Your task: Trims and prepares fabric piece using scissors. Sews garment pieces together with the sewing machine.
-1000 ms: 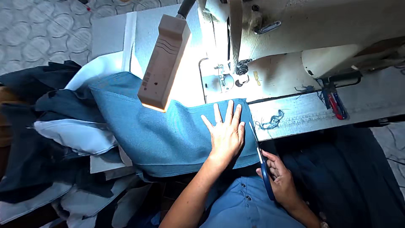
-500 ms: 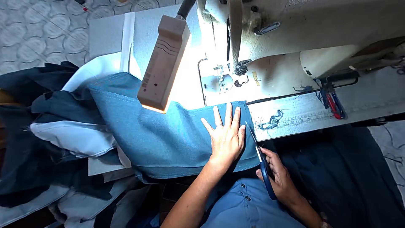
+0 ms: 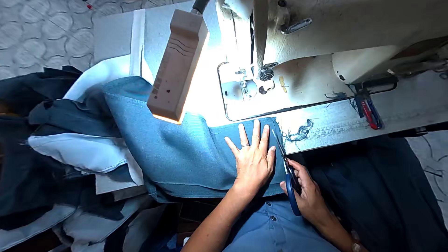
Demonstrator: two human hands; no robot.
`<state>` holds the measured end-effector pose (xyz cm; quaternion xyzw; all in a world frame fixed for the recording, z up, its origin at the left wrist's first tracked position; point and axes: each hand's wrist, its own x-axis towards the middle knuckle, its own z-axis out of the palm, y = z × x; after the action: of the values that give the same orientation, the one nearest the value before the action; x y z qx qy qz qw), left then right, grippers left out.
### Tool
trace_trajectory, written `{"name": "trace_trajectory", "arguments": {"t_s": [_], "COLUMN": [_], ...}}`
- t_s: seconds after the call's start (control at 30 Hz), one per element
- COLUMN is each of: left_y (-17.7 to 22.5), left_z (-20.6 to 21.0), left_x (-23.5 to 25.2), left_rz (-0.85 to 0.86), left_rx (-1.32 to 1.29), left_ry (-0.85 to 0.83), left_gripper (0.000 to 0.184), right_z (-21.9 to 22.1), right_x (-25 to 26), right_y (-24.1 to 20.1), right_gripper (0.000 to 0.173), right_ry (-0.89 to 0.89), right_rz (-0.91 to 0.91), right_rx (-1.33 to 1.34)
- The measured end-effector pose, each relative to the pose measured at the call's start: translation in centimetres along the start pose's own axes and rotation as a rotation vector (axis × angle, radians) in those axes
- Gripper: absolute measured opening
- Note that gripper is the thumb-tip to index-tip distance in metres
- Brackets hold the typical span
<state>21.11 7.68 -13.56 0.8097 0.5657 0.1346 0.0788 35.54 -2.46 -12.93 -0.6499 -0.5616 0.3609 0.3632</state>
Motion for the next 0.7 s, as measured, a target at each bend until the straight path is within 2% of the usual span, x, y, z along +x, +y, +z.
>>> {"name": "trace_trajectory", "arguments": {"t_s": [0.13, 0.37, 0.5, 0.6, 0.7], "left_y": [0.1, 0.1, 0.1, 0.2, 0.7], "left_z": [0.1, 0.2, 0.2, 0.2, 0.0], "left_x": [-0.1, -0.1, -0.1, -0.3, -1.0], "left_rz": [-0.008, -0.007, -0.001, 0.011, 0.028], "left_rx": [-0.002, 0.005, -0.001, -0.007, -0.018], "left_ry": [0.002, 0.010, 0.018, 0.009, -0.010], "left_gripper": [0.056, 0.057, 0.056, 0.056, 0.056], "right_z": [0.4, 0.3, -0.2, -0.8, -0.6], "right_x": [-0.3, -1.1, -0.8, -0.3, 0.4], "right_y": [0.2, 0.7, 0.6, 0.6, 0.4], "right_gripper": [0.054, 0.050, 0.054, 0.066, 0.065], "right_ry": [0.059, 0.109, 0.040, -0.089, -0.070], "right_rz": [-0.008, -0.039, 0.001, 0.015, 0.024], "right_rx": [-0.008, 0.068, 0.131, 0.142, 0.131]}}
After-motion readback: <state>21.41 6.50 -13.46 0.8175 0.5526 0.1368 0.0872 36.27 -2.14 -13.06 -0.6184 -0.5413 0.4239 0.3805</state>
